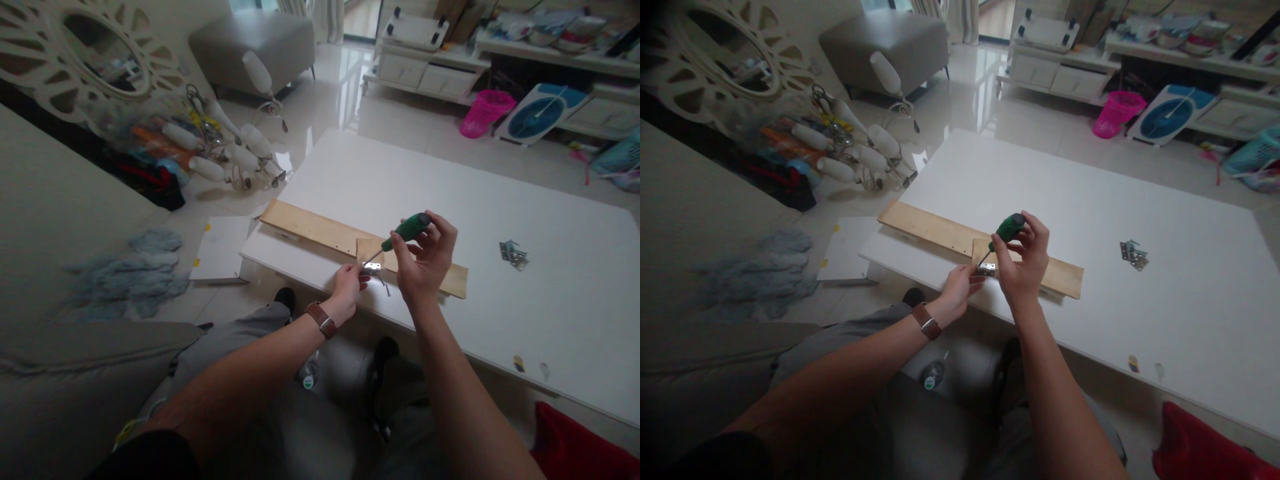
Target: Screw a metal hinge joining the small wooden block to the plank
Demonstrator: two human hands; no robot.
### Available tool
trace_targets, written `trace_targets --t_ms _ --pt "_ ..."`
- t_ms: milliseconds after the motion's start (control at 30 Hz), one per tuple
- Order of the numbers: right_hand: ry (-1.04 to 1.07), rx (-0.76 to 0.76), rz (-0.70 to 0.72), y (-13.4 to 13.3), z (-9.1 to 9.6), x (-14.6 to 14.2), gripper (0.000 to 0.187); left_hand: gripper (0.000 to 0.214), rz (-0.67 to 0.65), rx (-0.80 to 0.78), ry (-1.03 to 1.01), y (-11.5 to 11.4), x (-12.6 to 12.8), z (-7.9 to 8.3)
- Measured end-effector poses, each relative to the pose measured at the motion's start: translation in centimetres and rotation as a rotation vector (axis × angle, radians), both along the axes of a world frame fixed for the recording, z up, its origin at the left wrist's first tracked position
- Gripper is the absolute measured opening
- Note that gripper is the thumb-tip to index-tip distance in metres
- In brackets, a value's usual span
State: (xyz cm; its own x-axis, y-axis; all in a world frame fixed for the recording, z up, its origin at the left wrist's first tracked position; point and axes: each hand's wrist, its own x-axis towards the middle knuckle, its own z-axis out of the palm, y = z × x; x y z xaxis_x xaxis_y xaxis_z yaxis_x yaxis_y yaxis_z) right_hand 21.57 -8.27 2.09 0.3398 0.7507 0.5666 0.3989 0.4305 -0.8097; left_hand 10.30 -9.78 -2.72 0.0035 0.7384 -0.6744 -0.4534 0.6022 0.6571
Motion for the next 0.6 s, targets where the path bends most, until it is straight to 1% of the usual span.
trace_targets --t_ms 267,600 --pt "-0.043 -0.014 0.016 -0.08 -0.27 0.05 0.062 0.018 0.009 -0.013 -0.005 -0.16 -0.03 0.01" --pt "-0.068 0.001 0.019 -0.05 0.14 -0.34 0.065 0.020 0.027 -0.031 -0.010 -0.13 0.02 0.01"
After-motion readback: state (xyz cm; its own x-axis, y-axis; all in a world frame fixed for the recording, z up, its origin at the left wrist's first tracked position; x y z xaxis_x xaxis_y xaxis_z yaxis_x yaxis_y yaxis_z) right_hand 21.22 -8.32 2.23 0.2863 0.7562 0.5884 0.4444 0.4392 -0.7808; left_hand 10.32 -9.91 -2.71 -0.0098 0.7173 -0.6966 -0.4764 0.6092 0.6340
